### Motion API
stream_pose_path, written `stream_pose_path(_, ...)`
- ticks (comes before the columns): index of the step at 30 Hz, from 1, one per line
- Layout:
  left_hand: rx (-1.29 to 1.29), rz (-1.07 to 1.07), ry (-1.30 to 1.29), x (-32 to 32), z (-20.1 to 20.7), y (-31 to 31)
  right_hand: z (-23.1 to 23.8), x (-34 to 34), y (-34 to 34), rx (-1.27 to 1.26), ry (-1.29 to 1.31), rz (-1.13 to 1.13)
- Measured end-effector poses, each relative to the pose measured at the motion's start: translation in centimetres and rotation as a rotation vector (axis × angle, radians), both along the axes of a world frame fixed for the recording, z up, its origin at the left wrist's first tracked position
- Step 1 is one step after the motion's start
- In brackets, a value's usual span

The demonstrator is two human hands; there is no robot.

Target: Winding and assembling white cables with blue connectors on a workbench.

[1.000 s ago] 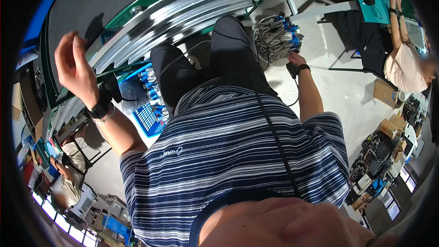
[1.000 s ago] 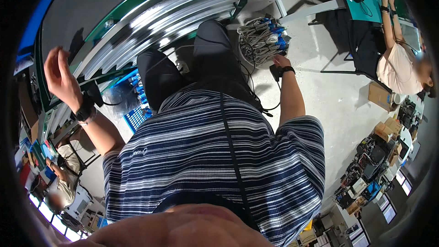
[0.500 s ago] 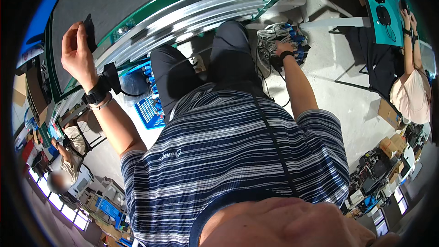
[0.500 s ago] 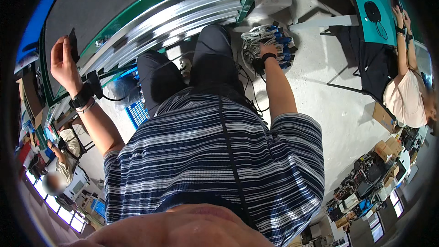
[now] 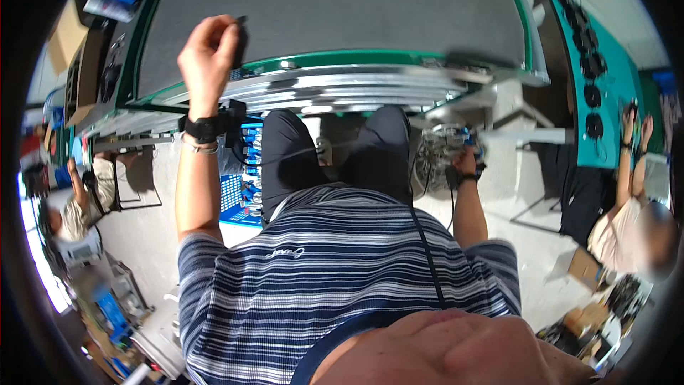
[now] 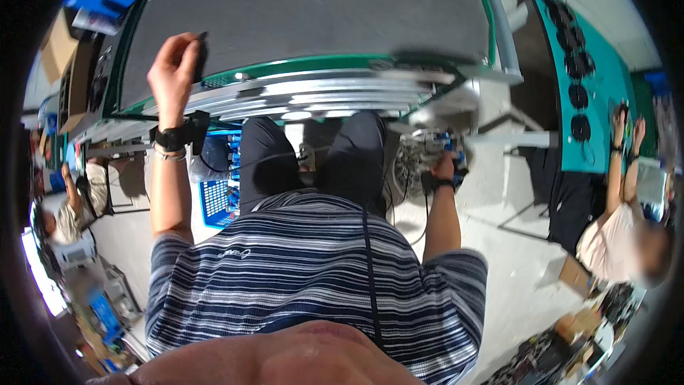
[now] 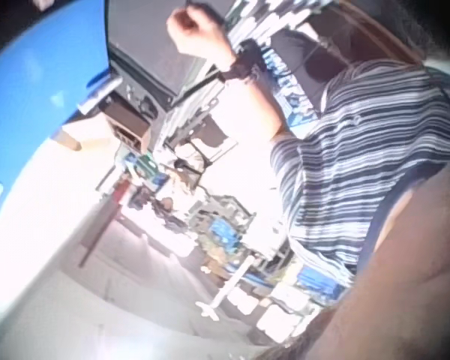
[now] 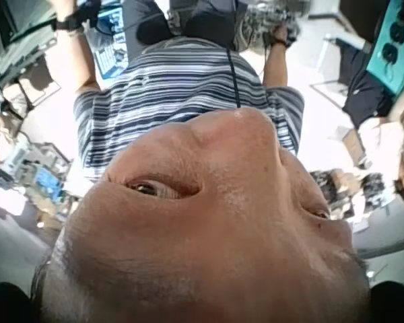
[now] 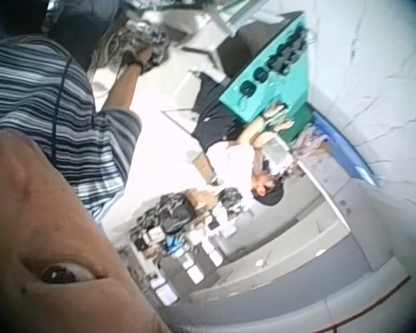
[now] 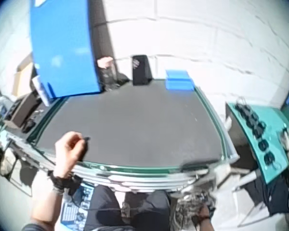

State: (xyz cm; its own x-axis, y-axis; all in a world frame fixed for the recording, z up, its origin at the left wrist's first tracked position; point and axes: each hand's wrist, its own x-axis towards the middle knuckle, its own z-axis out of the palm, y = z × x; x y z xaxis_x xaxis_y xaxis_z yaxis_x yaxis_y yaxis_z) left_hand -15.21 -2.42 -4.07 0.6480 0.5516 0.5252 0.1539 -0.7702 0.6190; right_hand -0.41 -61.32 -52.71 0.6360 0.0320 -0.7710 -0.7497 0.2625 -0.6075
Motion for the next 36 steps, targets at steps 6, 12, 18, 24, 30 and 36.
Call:
stream_pose_path(6, -0.219, -0.389, 0.222, 1.6, 3.8, 0.7, 15.3, 0.0, -4.1, 0.231, -0.224, -0.197)
stream_pose_path(12, -0.175, -0.719, 0.361, 10.2, 5.5, 0.7, 39.2, 0.6, -1.2, 0.139, -0.625, -0.050)
stream_pose_path(18, -0.842, -0.981, 0.364, 15.0, 4.5, 2.2, 56.7, 1.0, 13.3, -0.081, -1.122, 0.429)
stream_pose_path(24, -0.917, -1.116, 0.244, 14.3, 4.7, 2.9, 61.5, 4.8, 31.9, -0.048, -1.203, 0.980)
stream_pose_path(30, -0.911, -1.130, 0.139, 14.7, 5.6, 4.2, 58.4, 9.3, 46.1, 0.135, -1.179, 1.172)
stream_pose_path(36, -0.446, -0.638, 0.039, 15.4, 6.1, 5.4, 55.6, 13.5, 47.1, 0.591, -0.810, 0.845)
